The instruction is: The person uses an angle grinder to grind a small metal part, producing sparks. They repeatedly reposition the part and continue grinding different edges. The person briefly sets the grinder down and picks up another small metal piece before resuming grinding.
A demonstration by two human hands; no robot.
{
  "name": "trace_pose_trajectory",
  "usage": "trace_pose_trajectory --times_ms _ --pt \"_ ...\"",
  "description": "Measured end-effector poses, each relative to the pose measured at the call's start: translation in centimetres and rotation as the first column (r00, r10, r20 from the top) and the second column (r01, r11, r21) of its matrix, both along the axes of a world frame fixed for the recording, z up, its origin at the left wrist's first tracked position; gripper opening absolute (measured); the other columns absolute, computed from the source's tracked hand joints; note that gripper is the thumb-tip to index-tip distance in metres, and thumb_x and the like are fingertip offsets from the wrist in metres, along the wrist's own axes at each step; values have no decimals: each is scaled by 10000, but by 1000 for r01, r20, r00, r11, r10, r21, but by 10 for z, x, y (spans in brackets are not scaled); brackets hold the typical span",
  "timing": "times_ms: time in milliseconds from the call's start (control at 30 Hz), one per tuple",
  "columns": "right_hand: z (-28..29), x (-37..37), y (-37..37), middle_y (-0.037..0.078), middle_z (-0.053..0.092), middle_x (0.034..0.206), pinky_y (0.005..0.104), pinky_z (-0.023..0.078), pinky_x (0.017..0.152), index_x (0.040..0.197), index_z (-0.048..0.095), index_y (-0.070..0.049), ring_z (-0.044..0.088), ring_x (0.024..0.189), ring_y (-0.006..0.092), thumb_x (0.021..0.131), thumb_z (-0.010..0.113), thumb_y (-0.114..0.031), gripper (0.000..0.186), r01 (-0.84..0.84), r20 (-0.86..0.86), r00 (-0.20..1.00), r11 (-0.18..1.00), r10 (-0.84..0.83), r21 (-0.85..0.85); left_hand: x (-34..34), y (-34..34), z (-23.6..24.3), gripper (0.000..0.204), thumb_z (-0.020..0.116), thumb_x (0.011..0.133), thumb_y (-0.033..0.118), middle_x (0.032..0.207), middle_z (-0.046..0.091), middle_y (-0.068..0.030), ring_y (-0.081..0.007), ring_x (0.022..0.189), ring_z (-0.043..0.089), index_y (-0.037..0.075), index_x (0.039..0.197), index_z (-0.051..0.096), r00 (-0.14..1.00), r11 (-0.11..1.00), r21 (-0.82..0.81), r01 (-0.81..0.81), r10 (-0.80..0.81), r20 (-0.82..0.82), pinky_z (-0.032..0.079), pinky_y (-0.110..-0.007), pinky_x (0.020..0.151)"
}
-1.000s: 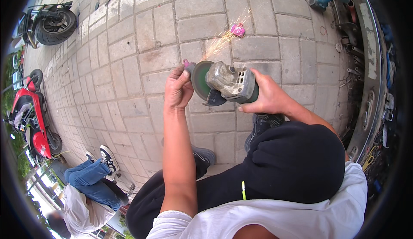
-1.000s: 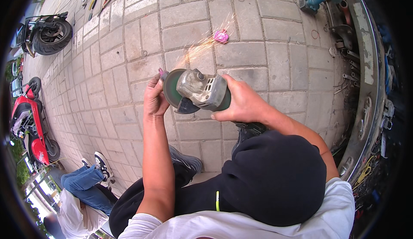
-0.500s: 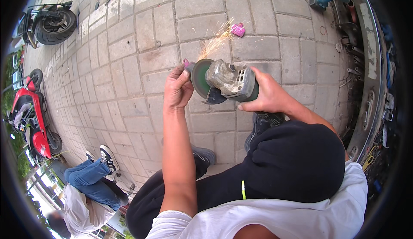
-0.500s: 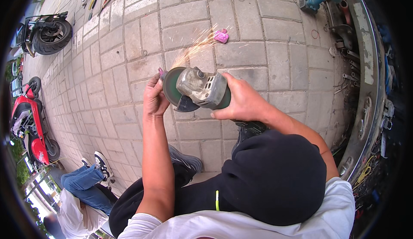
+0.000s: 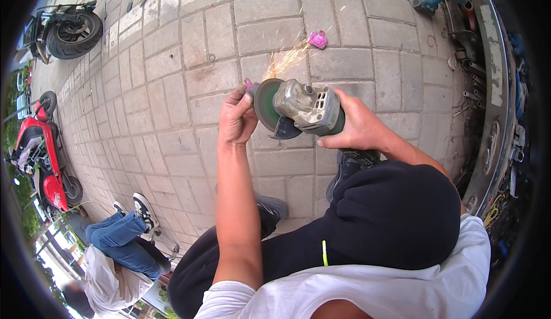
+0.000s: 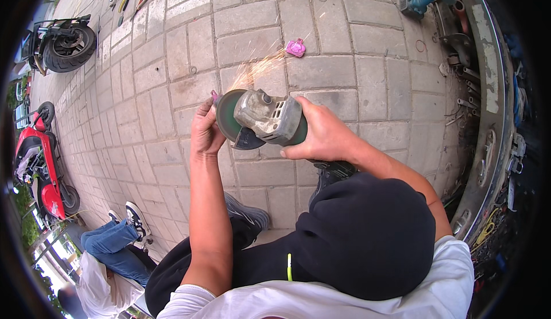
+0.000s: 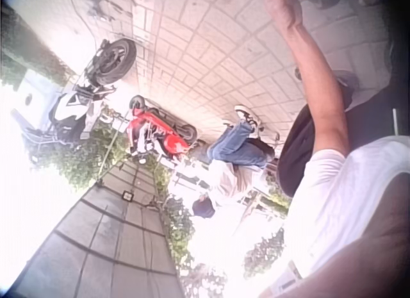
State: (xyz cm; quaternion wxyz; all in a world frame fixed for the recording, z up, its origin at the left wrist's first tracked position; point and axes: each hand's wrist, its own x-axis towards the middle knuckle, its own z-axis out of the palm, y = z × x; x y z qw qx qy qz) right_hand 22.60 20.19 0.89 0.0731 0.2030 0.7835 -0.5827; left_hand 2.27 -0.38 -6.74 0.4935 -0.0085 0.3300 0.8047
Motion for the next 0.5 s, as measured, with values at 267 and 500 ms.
trace_pose_trajectory --times_ms 267,500 --pt "1 0 -1 338 600 1151 395 455 978 1332 344 204 608 1107 393 578 854 -340 1060 -1 -1 1000 1000 1 8 0 -1 -2 286 681 870 -7 1143 682 -141 -216 1035 658 -1 1155 655 1000 1000 -21 -8 8 11 529 -349 937" --pt "2 0 -1 326 612 1120 392 466 954 1312 362 196 623 1075 385 586 852 -331 1023 -6 -25 1000 1000 6 17 3 0 -1 275 670 877 -7 1141 682 -144 -223 1034 658 -6 1152 655 1000 1000 -13 -7 8 24 530 -352 938"
